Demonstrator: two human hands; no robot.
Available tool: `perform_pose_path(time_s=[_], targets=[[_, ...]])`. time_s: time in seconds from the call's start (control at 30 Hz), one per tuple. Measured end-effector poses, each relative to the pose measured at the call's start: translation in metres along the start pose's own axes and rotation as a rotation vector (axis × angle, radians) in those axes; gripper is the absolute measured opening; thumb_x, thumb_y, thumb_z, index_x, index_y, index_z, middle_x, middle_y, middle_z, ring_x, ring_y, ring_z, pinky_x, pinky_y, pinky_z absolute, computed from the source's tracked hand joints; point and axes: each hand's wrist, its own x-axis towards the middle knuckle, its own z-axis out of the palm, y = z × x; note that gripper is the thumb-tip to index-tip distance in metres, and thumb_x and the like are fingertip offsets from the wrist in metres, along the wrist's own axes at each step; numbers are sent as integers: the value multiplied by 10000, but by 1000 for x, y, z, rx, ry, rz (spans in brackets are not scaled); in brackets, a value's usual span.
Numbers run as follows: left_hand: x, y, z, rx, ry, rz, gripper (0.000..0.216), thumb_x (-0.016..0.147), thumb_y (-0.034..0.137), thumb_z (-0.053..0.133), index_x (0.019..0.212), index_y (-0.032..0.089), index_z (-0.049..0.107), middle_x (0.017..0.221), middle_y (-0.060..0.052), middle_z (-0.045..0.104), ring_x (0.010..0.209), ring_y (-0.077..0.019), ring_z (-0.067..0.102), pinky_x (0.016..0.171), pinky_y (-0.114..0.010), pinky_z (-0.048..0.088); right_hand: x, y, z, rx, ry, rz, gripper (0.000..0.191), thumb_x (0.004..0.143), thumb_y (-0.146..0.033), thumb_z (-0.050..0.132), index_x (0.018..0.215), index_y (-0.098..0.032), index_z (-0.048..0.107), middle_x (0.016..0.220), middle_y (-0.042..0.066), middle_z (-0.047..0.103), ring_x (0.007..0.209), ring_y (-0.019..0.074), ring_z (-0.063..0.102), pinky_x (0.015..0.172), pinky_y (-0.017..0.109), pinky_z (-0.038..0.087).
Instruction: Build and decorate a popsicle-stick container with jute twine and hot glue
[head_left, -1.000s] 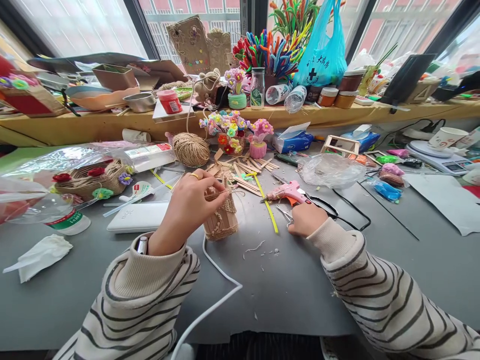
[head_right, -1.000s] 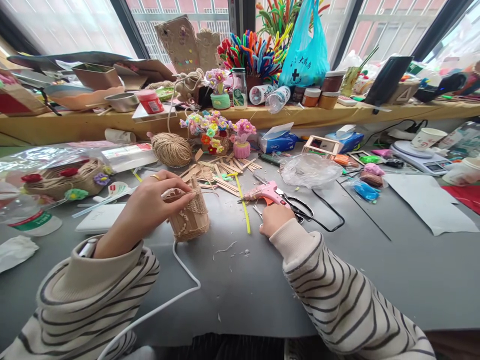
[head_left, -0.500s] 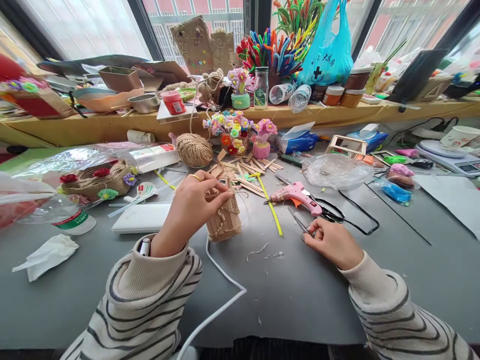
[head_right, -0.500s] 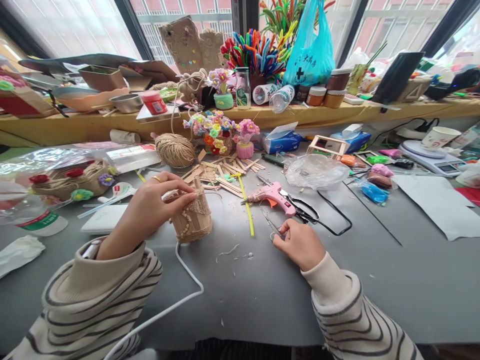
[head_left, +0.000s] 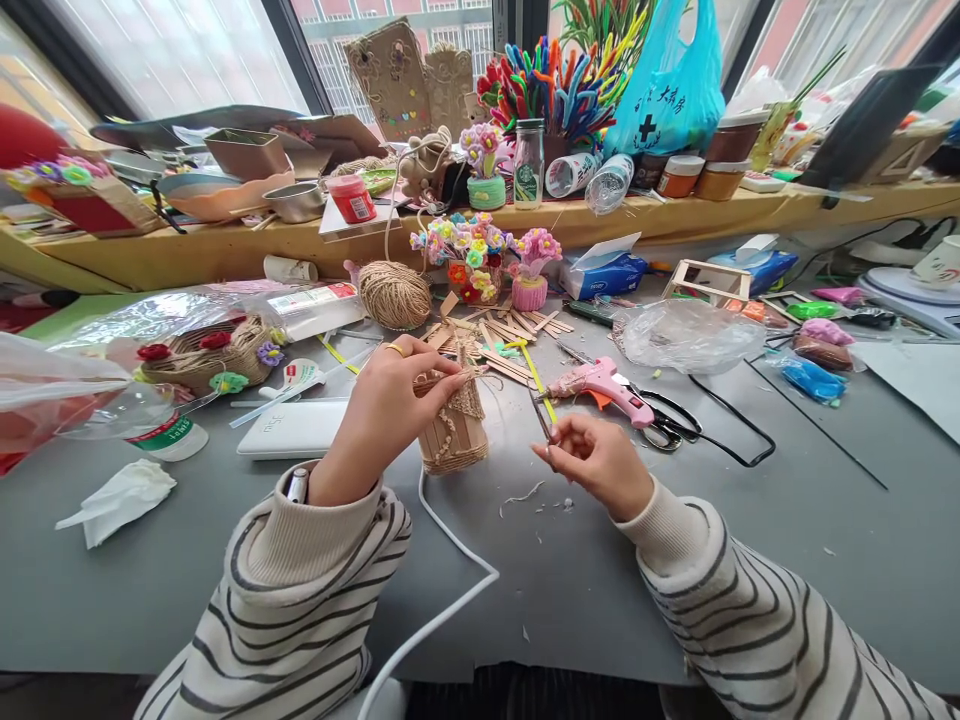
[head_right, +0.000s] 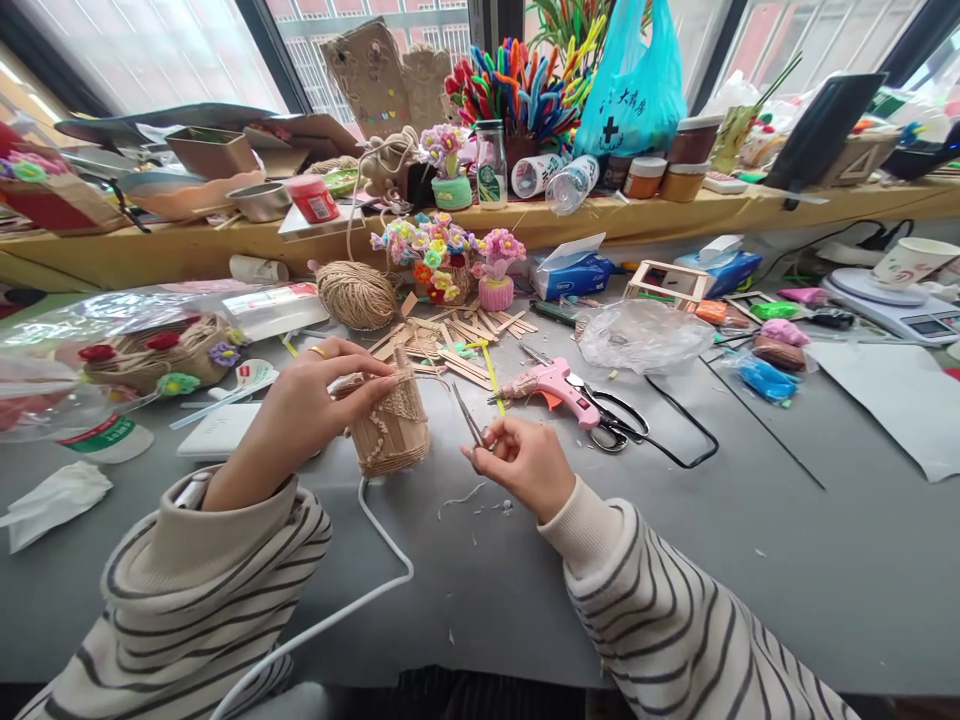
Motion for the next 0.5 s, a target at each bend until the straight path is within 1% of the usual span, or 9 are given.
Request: perform_pose_path(time_s=[0.1, 0.17, 0.23, 0.3, 0.4, 0.5], targets=[[1, 0, 0, 6, 8, 16, 211, 776, 354, 541, 811, 196, 677, 841, -43, 589, 821, -188, 549, 782, -330, 416, 8, -5, 12, 20, -163, -11, 310, 685, -483, 584, 694, -182, 512, 456, -53, 493, 386, 79, 464, 409, 201, 341], [1, 0, 1, 9, 15, 26, 208, 773, 354, 548, 805, 194, 678, 837, -45, 590, 821, -191, 551, 789, -340, 415, 12, -8, 19, -25, -241, -43, 297, 727, -471, 540, 665, -184, 500, 448, -52, 489, 396, 83, 476, 432, 206, 352], [1, -1, 1, 13, 26, 36, 202, 772, 357, 551, 789, 197, 674, 835, -43, 588, 828, -194, 550, 797, -344, 414, 14, -9, 23, -114, -250, -93, 330, 747, -469, 522, 590, -193, 434, 436, -54, 466, 403, 73, 442, 443, 205, 337], [0, -1, 1, 20, 35, 42, 192, 773, 352, 552, 775, 199, 669, 830, -40, 584, 832, -194, 548, 805, -347, 411, 16, -10, 25, -213, -234, -134, 379, 745, -500, 525, 565, -197, 386, 447, -54, 457, 422, 67, 403, 444, 206, 313], [-1, -1, 1, 25, 39, 50, 189, 775, 336, 555, 777, 186, 670, 831, -46, 580, 835, -199, 546, 807, -353, 407, 20, -10, 26, -345, -248, -169, 419, 735, -577, 510, 603, -195, 401, 494, -47, 480, 471, 77, 410, 474, 215, 312], [-3, -2, 2, 19, 50, 69, 198, 777, 337, 559, 785, 176, 674, 825, -49, 579, 824, -202, 542, 792, -358, 408, 23, -11, 27, -459, -264, -182, 443, 743, -619, 474, 640, -191, 425, 537, -39, 491, 504, 85, 420, 500, 225, 305]])
